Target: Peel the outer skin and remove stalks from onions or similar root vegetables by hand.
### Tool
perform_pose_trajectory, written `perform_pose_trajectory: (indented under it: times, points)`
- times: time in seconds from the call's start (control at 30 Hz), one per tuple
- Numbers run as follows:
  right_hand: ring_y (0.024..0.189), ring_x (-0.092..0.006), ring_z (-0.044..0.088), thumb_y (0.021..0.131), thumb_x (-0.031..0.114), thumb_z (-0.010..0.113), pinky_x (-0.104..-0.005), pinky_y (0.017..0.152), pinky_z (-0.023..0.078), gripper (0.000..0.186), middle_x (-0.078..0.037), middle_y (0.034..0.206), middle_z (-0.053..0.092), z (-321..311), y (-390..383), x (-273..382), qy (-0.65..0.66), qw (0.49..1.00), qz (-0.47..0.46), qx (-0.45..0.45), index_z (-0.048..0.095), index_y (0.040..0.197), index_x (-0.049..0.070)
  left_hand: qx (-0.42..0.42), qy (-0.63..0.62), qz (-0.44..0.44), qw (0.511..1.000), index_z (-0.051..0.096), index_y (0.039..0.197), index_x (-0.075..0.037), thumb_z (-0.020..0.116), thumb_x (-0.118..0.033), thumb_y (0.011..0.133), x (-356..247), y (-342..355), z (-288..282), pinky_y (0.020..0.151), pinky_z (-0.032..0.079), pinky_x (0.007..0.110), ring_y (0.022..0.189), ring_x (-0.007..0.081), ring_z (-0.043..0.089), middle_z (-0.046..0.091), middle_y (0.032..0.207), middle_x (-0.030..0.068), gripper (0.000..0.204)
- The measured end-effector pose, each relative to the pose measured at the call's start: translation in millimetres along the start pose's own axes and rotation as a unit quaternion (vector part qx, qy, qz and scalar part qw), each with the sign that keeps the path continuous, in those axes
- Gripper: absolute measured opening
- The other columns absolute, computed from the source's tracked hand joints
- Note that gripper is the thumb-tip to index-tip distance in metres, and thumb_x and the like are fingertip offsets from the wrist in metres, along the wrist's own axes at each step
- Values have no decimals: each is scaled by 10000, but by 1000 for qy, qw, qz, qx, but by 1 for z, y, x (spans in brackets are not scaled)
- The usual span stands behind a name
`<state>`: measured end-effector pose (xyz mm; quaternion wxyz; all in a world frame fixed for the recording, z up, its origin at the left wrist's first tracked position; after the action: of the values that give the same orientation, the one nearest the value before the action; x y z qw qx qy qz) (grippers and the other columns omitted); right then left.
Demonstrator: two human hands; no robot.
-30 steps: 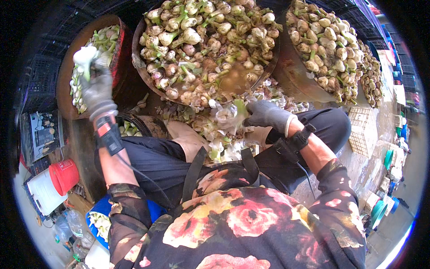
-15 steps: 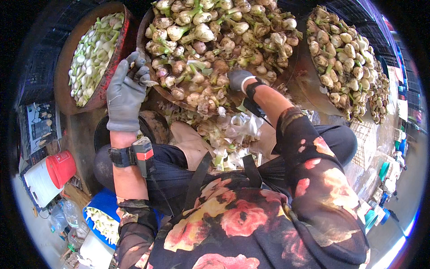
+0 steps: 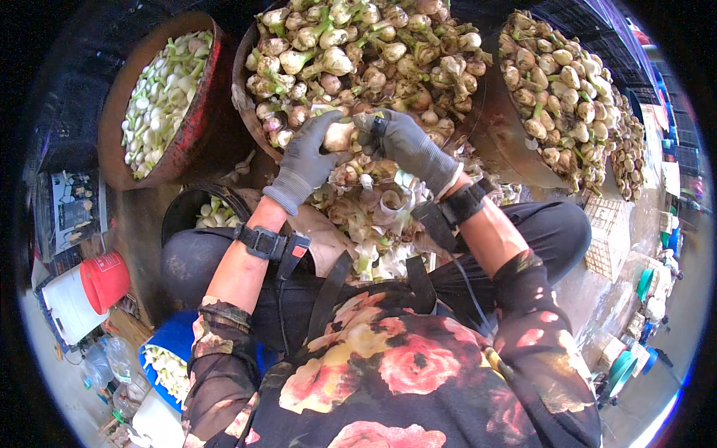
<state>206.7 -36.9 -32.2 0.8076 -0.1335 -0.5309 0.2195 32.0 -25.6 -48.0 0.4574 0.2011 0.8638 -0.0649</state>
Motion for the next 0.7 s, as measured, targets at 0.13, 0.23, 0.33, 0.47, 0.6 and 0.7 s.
perform_pose_trajectory:
  times: [0.13, 0.23, 0.33, 0.47, 0.6, 0.7]
  points:
    - [476, -43, 447, 795, 265, 663, -208, 423, 337, 256, 35, 588, 541, 14, -11, -8, -132, 987, -28, -90, 626, 763, 14, -4, 11, 67, 998, 482, 1173, -44, 746, -237, 657, -5, -6, 4, 899, 402, 337, 1034, 268, 528, 555, 1101, 134, 612]
    - [478, -37, 440, 855, 216, 581, -195, 433, 320, 205, 41, 568, 513, 15, -14, -10, -135, 987, -31, -84, 589, 734, 50, 5, -25, 23, 999, 500, 1158, -38, 755, -256, 656, -9, -8, 5, 881, 414, 322, 1021, 237, 542, 564, 1099, 129, 604]
    - [476, -41, 453, 849, 142, 564, -204, 426, 338, 150, 30, 573, 522, 11, -15, -9, -173, 981, -22, -87, 594, 750, 34, 18, -71, -2, 997, 526, 1130, -34, 756, -268, 663, -13, -9, 3, 862, 424, 306, 1001, 203, 551, 570, 1092, 125, 571]
    - [505, -74, 509, 816, 48, 542, -215, 448, 400, 78, -5, 622, 565, 9, -14, -11, -57, 995, -47, -62, 603, 797, 4, 28, -164, -25, 986, 542, 1112, -28, 723, -279, 714, -16, -10, -4, 837, 435, 290, 953, 166, 558, 600, 1016, 83, 504]
    - [542, -102, 548, 791, 13, 553, -231, 460, 438, 81, -37, 687, 601, 8, -14, -13, -73, 992, -70, -76, 602, 851, -10, 97, -418, -131, 894, 547, 1094, -24, 656, -317, 788, -11, -9, -13, 653, 489, 245, 803, 116, 584, 605, 931, 54, 438]
    - [528, -95, 538, 810, 51, 570, -229, 457, 432, 79, -29, 676, 595, 10, -14, -14, -113, 987, -85, -72, 599, 853, -8, 122, -558, -202, 796, 552, 1083, -19, 610, -348, 820, -5, -10, -14, 632, 491, 221, 768, 91, 565, 597, 901, 30, 425]
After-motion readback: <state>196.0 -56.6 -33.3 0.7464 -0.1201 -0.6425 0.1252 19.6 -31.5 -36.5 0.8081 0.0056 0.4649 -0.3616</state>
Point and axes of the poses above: each hand's wrist, its own y-axis towards the middle knuckle, its own z-axis out of the palm, x = y × z, the point moved 1 cm from there along y, towards the middle knuckle
